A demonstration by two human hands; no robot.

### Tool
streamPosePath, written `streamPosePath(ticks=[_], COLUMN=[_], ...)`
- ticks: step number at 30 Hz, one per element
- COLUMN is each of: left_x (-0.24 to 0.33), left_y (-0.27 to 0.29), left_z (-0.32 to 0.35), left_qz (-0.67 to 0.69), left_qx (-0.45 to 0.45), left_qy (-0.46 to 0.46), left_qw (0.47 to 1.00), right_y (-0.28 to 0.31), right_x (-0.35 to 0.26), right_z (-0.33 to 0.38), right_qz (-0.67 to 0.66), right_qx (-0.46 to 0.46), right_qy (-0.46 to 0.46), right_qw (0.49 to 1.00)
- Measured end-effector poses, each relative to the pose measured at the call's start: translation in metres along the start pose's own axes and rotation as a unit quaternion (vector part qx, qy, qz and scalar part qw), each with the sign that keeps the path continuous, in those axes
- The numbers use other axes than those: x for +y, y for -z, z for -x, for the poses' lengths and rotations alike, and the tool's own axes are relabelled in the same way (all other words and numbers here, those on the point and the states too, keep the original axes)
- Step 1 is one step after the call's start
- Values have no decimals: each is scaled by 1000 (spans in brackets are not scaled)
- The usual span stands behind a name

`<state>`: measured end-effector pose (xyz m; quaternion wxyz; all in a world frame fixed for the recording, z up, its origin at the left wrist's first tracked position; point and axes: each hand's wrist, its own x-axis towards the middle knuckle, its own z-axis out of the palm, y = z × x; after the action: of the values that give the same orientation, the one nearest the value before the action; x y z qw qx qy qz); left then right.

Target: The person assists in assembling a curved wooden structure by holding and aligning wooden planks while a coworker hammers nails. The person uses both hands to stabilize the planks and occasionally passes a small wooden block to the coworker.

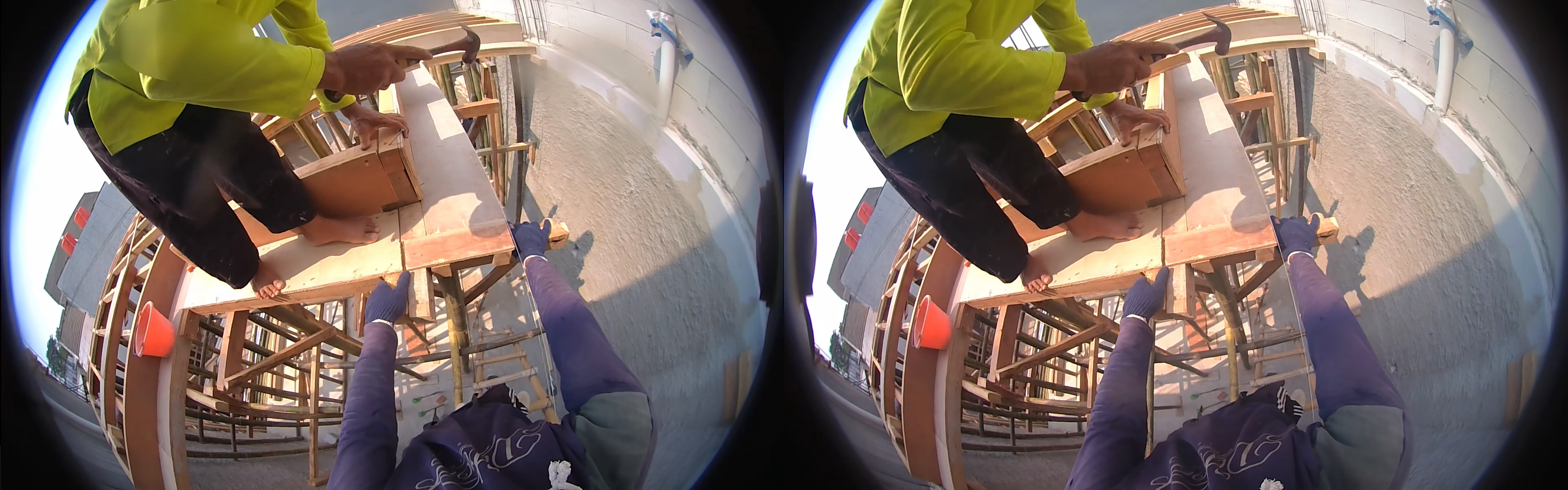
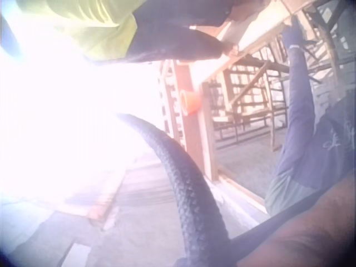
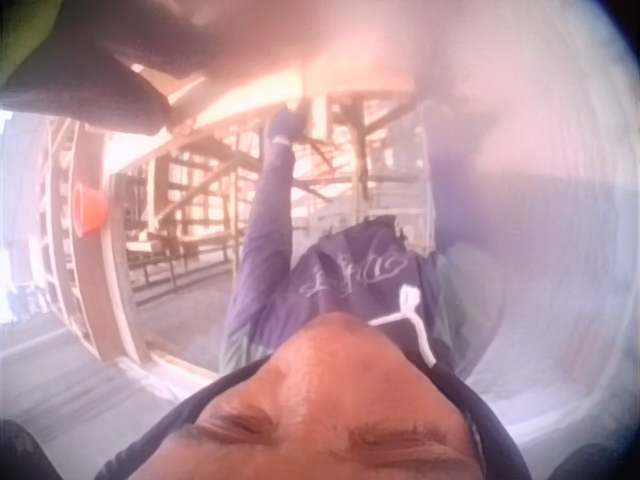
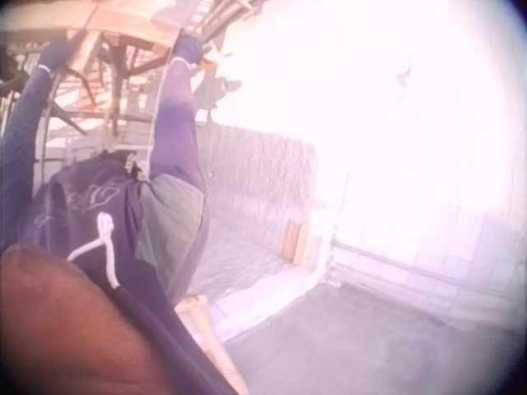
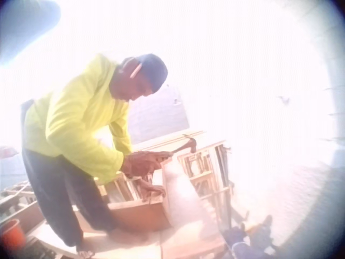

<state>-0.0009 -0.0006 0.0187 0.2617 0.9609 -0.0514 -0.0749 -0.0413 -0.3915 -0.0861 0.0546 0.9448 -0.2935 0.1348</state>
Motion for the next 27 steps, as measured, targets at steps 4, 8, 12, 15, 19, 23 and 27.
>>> streamPosePath(ticks=[4, 8, 12, 15, 19, 23, 27], left_x=[-8, -1, -20, -18, -24, -34, -30], left_y=[-6, -1, -17, -15, -19, -30, -20], left_z=[1, 6, -13, -12, -14, -27, -11], left_qz=[116, 118, 127, 149, 143, 92, 90], left_qx=[21, 1, -9, -27, -25, -26, -28], left_qy=[-7, 36, 37, 18, 35, 6, -28], left_qw=[993, 992, 991, 988, 989, 995, 995], right_y=[4, -2, -15, -22, -25, -28, -14], right_x=[-5, -1, 3, 7, 6, 8, 1], right_z=[3, 6, -2, -1, -3, 0, 8], right_qz=[-33, -47, -23, -5, -21, -27, -25], right_qx=[9, 35, 68, 74, 90, 114, 81], right_qy=[-9, -5, 10, 16, 31, 49, 59], right_qw=[999, 998, 997, 997, 995, 992, 995])
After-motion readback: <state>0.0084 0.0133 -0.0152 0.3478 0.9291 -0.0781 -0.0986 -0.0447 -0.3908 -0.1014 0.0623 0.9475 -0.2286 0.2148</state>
